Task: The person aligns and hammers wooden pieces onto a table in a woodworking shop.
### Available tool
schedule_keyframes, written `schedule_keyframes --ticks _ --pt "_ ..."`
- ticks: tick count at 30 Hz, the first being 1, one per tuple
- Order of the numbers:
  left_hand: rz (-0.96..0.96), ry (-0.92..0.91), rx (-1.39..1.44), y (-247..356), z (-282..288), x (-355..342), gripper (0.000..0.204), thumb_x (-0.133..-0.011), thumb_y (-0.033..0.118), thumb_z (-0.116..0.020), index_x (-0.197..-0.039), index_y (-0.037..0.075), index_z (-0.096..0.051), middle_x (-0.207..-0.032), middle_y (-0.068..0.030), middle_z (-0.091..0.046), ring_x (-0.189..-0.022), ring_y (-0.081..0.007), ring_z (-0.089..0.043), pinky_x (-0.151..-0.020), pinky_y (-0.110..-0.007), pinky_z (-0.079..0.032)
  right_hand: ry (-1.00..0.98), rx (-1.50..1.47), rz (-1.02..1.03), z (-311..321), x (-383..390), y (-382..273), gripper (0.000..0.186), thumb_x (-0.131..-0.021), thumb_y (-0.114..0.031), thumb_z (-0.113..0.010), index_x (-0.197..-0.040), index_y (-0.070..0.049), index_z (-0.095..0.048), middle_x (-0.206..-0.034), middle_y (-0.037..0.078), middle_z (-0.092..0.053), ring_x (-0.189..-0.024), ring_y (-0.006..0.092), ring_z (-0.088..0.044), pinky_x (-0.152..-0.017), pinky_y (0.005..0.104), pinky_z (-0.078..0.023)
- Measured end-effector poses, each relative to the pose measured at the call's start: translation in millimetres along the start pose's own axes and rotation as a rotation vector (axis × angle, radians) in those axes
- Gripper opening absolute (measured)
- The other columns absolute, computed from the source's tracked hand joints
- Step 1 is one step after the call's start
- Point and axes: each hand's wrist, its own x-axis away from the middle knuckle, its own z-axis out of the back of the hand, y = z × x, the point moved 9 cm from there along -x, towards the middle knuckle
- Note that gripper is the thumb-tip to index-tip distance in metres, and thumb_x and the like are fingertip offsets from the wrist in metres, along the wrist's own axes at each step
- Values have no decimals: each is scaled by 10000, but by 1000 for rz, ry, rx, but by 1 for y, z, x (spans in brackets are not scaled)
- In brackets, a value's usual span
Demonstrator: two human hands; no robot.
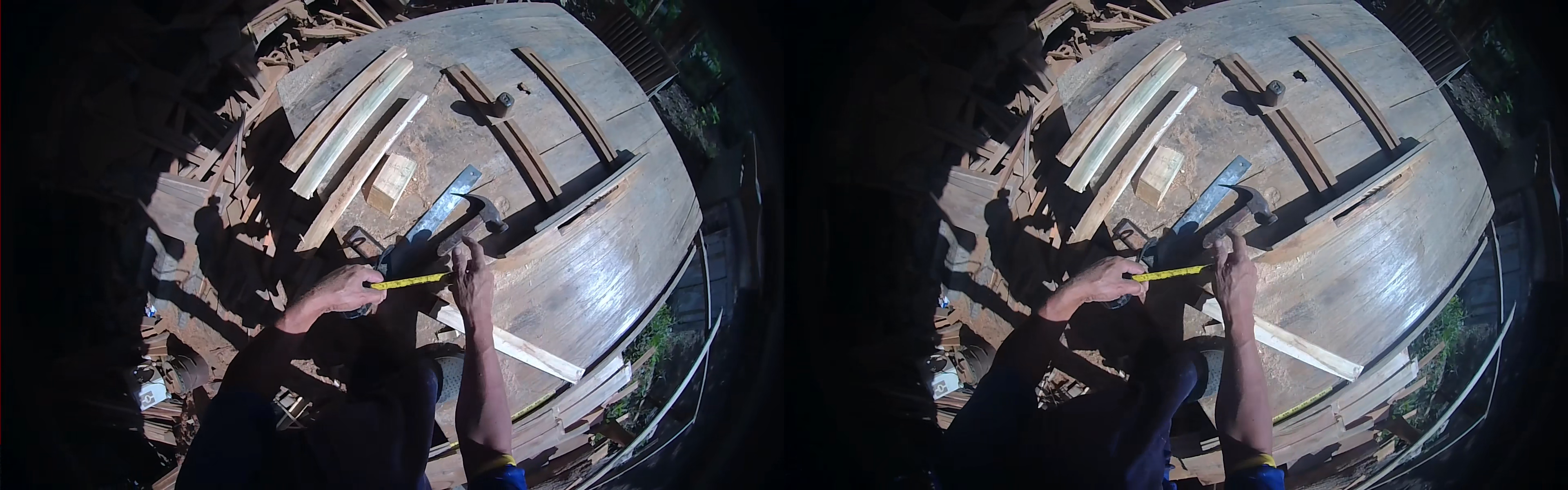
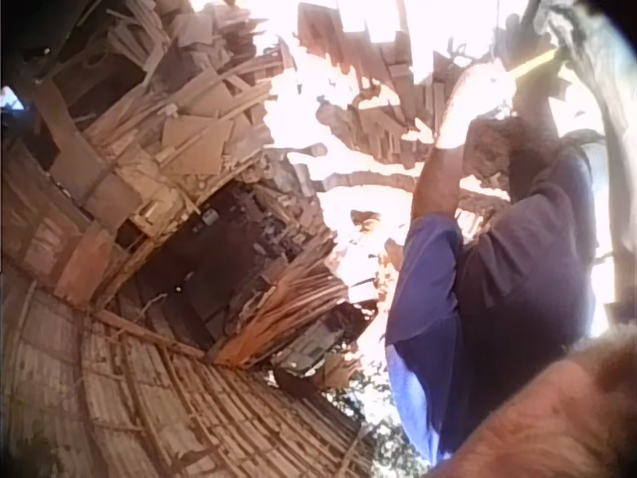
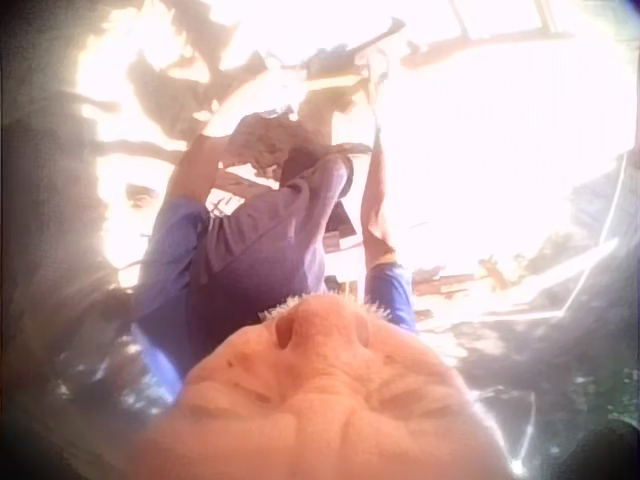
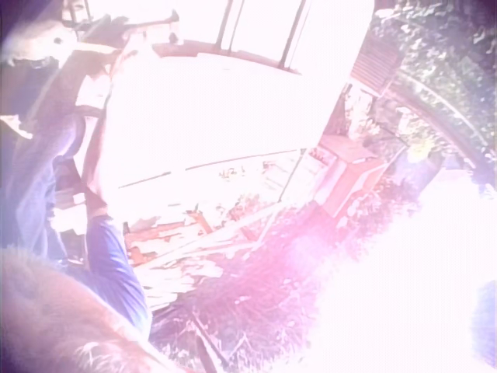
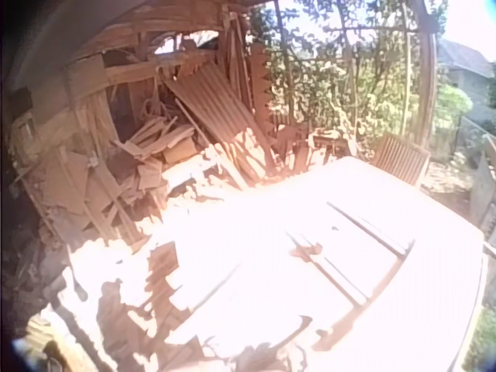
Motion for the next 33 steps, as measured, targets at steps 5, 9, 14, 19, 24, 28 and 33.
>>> schedule_keyframes --ticks 5,9,14,19,24,28,33 --pt "172 294 47 -4 38 27 357 -837 244 -707 -1108 12 -702 -1002 -164 -724 -944 -284 -703 -847 -379 -531 -120 474 -3 -57 -32 -2 461 -980 -480 -623 -1294 -146 -568 -998 252 -728 -930 458 -706 -820 549 -543" --pt "-36 609 33 -30 55 25 431 -829 200 -712 -1220 48 -612 -1087 -163 -690 -1019 -305 -674 -895 -405 -521 -50 452 87 -63 -34 -1 390 -878 -300 -698 -1177 -104 -543 -910 258 -727 -877 469 -708 -755 543 -543" --pt "135 689 -33 -27 61 -6 500 -811 204 -721 -1280 103 -578 -1113 -200 -680 -1065 -382 -662 -918 -463 -515 113 242 25 -46 -22 -6 486 -807 -179 -688 -1236 -88 -479 -909 254 -714 -843 470 -700 -764 540 -537" --pt "84 719 -133 -10 60 -44 488 -817 190 -721 -1276 95 -584 -1104 -214 -670 -1038 -417 -653 -894 -504 -521 87 -240 -152 -7 1 -20 704 -862 -16 -668 -1483 -83 -342 -885 213 -655 -790 351 -690 -711 437 -541" --pt "35 653 -571 30 47 -85 514 -831 228 -753 -1313 132 -601 -1242 -172 -577 -1161 -389 -572 -961 -527 -451 45 -1006 -186 20 76 -16 596 -868 20 -701 -1392 -47 -427 -949 124 -659 -650 160 -610 -579 307 -536" --pt "-199 750 -739 104 51 -106 587 -815 265 -774 -1350 109 -588 -1250 -136 -542 -1210 -339 -506 -1003 -506 -391 342 -983 -316 74 127 40 294 -1058 -271 -585 -1195 -15 -536 -873 108 -671 -672 144 -627 -590 292 -541" --pt "-593 418 -730 192 21 -219 598 -863 128 -715 -1427 69 -523 -1428 -135 -519 -1347 -332 -471 -1116 -462 -400 599 -1238 -360 82 115 99 288 -1101 -335 -495 -996 -70 -542 -785 78 -608 -594 155 -564 -513 314 -505"
